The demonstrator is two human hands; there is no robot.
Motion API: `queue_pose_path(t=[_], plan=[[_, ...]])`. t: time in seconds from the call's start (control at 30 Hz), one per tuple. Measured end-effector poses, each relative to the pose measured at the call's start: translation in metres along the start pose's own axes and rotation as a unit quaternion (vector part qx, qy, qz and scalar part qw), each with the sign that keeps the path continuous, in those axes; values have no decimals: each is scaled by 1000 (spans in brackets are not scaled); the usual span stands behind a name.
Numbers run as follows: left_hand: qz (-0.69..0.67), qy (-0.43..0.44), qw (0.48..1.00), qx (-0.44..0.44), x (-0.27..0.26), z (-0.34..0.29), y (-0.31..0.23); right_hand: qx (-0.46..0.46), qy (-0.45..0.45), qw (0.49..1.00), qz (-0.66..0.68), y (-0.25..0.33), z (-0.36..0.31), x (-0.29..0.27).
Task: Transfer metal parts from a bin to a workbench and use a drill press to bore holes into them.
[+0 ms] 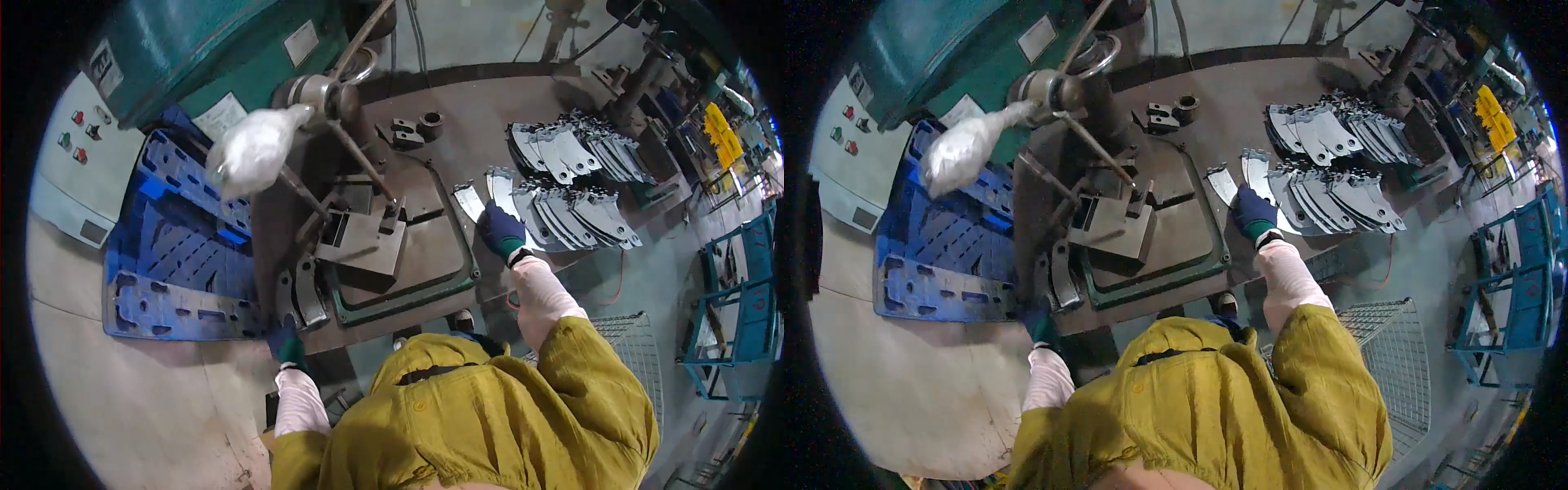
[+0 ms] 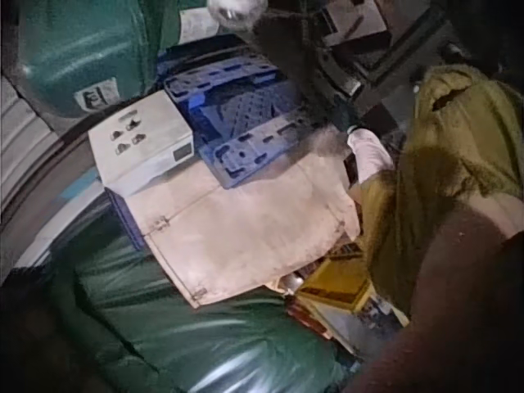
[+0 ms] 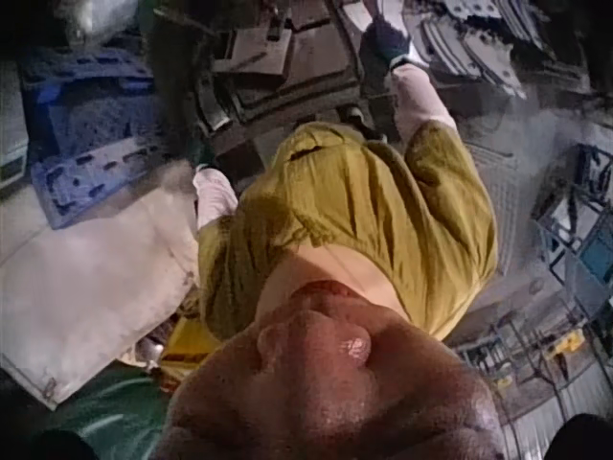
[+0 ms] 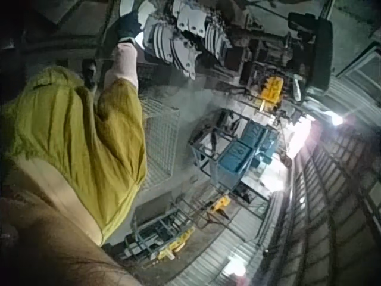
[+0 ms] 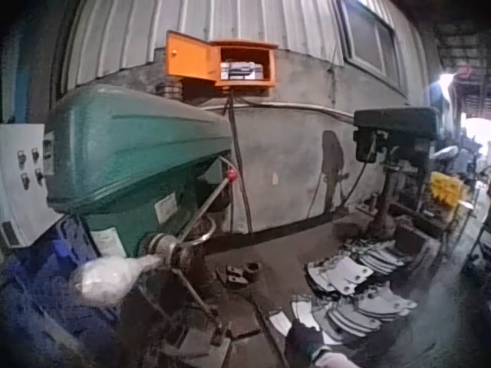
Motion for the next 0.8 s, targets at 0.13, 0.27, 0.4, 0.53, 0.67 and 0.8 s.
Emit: queue_pose_path(t=[0.13, 0.27, 0.4, 0.53, 0.67, 0.8], plan=[[28, -5, 1000, 0, -8, -21, -13, 21, 61, 998, -16, 4, 21, 8], [29, -67, 996, -59, -18, -36, -3, 63, 84, 994, -26, -10, 47, 30], [-27, -69, 996, -49, -26, -53, -10, 68, 122, 990, -14, -14, 54, 23], [11, -104, 991, -82, -22, -63, -32, 62, 131, 989, -20, -15, 50, 14], [129, -111, 979, -110, -21, -53, -42, 59, 100, 993, -3, -10, 39, 7], [100, -130, 986, -25, -9, -40, -45, 15, 74, 997, 26, -22, 36, 24]])
Point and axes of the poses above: each hand's wrist, its own z-axis towards the middle knuckle, its own x-axis out of the palm, y = z × x, the point moved 3 cm from there along z, towards the middle knuckle, and after that the axes turned 11 degrees about -z, right-handed, at the moved point
